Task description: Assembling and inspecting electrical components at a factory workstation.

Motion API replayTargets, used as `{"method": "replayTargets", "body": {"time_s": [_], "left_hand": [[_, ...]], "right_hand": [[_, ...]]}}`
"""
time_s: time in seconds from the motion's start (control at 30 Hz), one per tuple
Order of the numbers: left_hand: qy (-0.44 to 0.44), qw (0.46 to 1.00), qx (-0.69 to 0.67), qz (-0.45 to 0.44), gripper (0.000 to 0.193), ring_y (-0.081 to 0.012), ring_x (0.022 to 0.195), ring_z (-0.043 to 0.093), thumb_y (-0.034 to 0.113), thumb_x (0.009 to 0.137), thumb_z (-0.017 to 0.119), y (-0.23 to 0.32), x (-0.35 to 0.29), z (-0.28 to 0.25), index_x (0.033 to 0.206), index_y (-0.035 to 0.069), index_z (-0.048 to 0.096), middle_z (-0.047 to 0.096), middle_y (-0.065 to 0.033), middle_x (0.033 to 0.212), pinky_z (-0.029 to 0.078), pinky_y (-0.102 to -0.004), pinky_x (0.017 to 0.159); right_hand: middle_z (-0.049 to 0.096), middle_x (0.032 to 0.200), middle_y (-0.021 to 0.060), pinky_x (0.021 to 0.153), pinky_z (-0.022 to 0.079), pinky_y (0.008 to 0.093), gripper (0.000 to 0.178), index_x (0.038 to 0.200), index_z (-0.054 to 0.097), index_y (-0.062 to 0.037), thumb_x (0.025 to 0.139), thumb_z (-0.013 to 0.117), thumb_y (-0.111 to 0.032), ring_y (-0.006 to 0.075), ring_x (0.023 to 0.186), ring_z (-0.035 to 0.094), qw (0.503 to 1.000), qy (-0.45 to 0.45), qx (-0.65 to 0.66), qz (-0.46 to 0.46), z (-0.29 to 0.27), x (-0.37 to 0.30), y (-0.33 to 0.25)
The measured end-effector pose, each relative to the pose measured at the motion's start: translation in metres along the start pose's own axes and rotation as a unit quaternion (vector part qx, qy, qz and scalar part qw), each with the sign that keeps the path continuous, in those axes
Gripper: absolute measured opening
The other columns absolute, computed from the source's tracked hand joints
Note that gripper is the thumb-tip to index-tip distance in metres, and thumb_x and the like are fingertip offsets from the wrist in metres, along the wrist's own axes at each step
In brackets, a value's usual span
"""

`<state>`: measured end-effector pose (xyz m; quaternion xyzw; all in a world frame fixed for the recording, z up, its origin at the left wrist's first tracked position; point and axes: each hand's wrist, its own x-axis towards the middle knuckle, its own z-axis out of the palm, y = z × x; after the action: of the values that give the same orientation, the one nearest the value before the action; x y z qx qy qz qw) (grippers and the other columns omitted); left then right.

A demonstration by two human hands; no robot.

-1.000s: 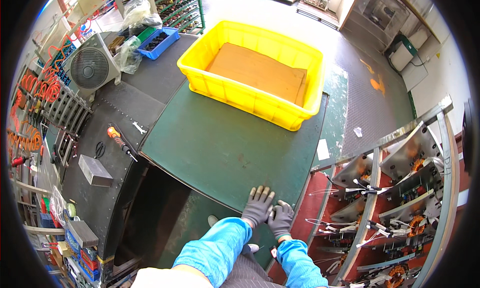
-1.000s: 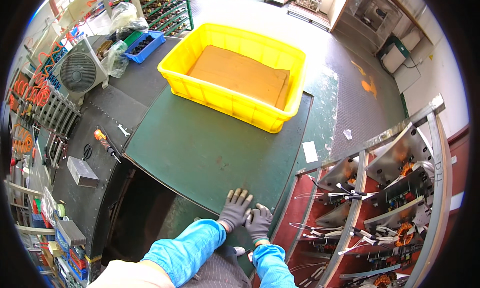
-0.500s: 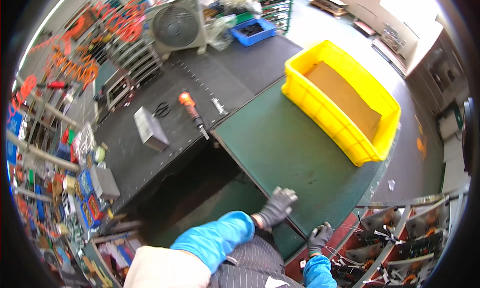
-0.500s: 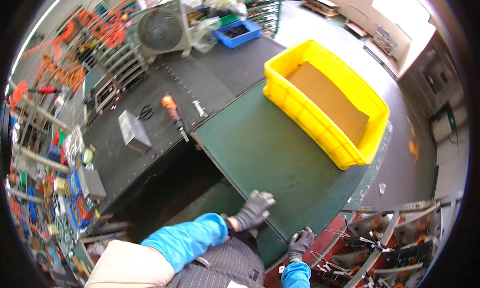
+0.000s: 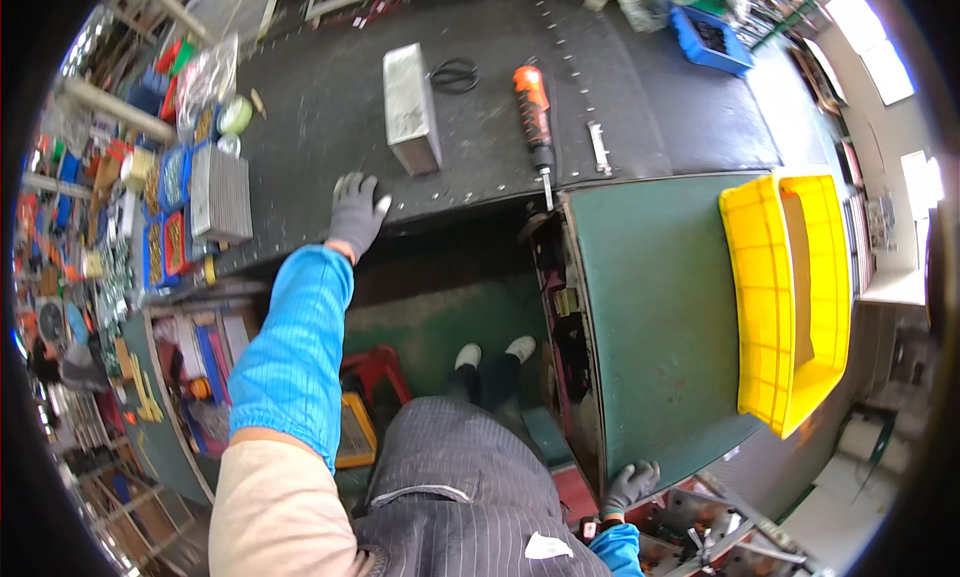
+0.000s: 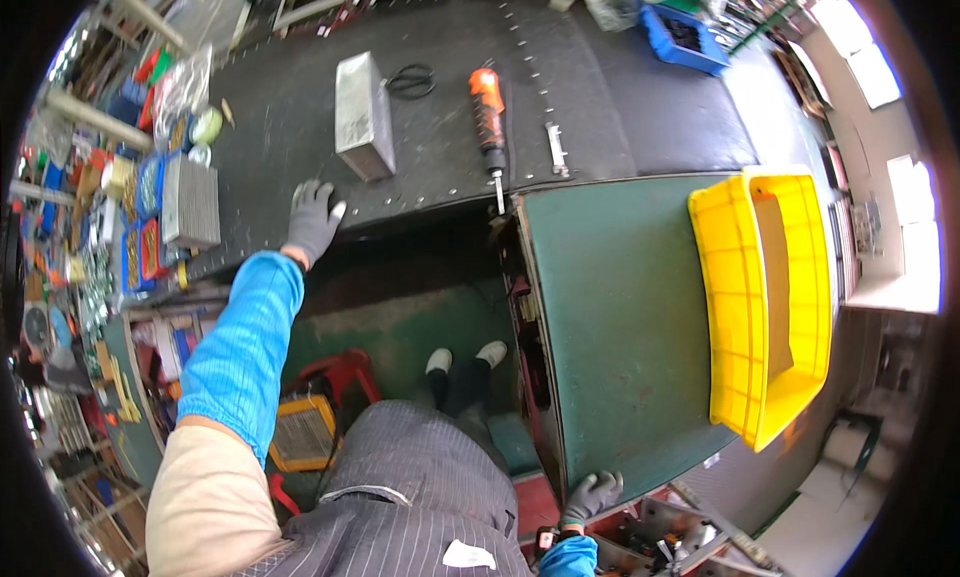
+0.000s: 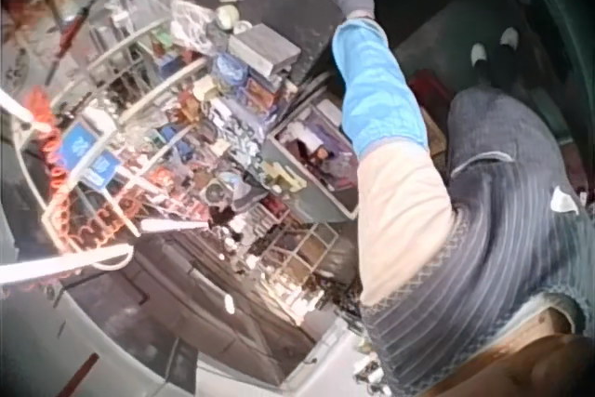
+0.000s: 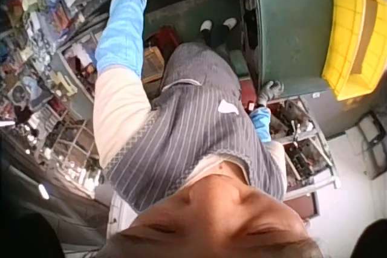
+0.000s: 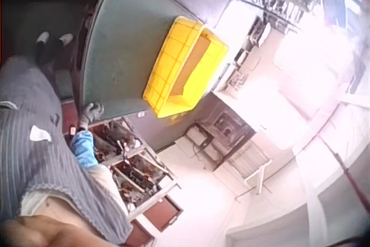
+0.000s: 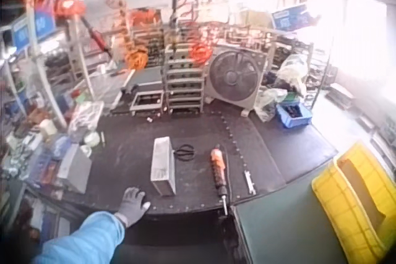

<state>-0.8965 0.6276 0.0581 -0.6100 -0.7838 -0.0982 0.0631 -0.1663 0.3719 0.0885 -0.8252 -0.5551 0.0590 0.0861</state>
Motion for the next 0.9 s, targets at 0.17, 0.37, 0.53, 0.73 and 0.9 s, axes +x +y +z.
{"method": "replayTargets", "body": {"time_s": [0.17,0.37,0.53,0.73,0.9], "left_hand": [[0.072,0.997,-0.013,-0.012,0.044,-0.0428,0.123,0.051,0.039,0.091,0.064,-0.005,0.002,0.008,0.12,0.007,0.058,0.055,-0.0212,0.127,0.037,-0.0533,0.11],[0.065,0.997,-0.04,-0.018,0.039,-0.0411,0.12,0.054,0.036,0.091,0.064,-0.008,0.002,0.01,0.118,0.008,0.06,0.057,-0.0179,0.123,0.042,-0.052,0.106],[0.063,0.997,-0.049,-0.014,0.038,-0.0376,0.122,0.054,0.035,0.091,0.064,-0.012,0.003,0.012,0.119,0.01,0.06,0.057,-0.0148,0.126,0.042,-0.0503,0.109],[0.103,0.993,-0.057,-0.009,0.039,-0.0375,0.122,0.054,0.033,0.089,0.064,-0.011,-0.003,0.014,0.122,0.012,0.059,0.056,-0.0133,0.131,0.043,-0.0495,0.109],[0.103,0.991,-0.087,0.018,0.04,-0.0418,0.114,0.055,0.026,0.084,0.067,-0.001,0.004,0.003,0.117,0.005,0.059,0.056,-0.0209,0.122,0.045,-0.0514,0.104]], "right_hand": [[0.062,0.124,0.0193,0.102,0.047,0.042,0.019,0.107,0.063,-0.0016,0.088,0.062,-0.001,0.0345,0.117,0.058,0.925,-0.126,0.208,-0.292,-0.005,0.066,-0.228],[0.065,0.108,0.0169,0.09,0.052,0.0414,0.022,0.11,0.063,-0.0047,0.092,0.063,-0.018,0.0367,0.103,0.065,0.813,-0.472,0.177,-0.29,0.119,0.081,-0.358],[0.067,0.111,0.0175,0.09,0.052,0.0439,0.027,0.11,0.065,-0.0054,0.092,0.062,-0.025,0.0362,0.105,0.066,0.797,-0.555,0.106,-0.214,0.21,0.082,-0.331],[0.067,0.115,0.0191,0.096,0.05,0.0419,0.035,0.117,0.068,-0.0079,0.09,0.064,-0.03,0.0375,0.11,0.064,0.807,-0.587,0.064,0.017,0.266,0.081,-0.279],[0.063,0.12,0.0221,0.097,0.05,0.0445,0.039,0.118,0.068,-0.0083,0.088,0.065,-0.034,0.041,0.112,0.063,0.878,-0.468,-0.059,-0.083,0.274,0.094,-0.249]]}}
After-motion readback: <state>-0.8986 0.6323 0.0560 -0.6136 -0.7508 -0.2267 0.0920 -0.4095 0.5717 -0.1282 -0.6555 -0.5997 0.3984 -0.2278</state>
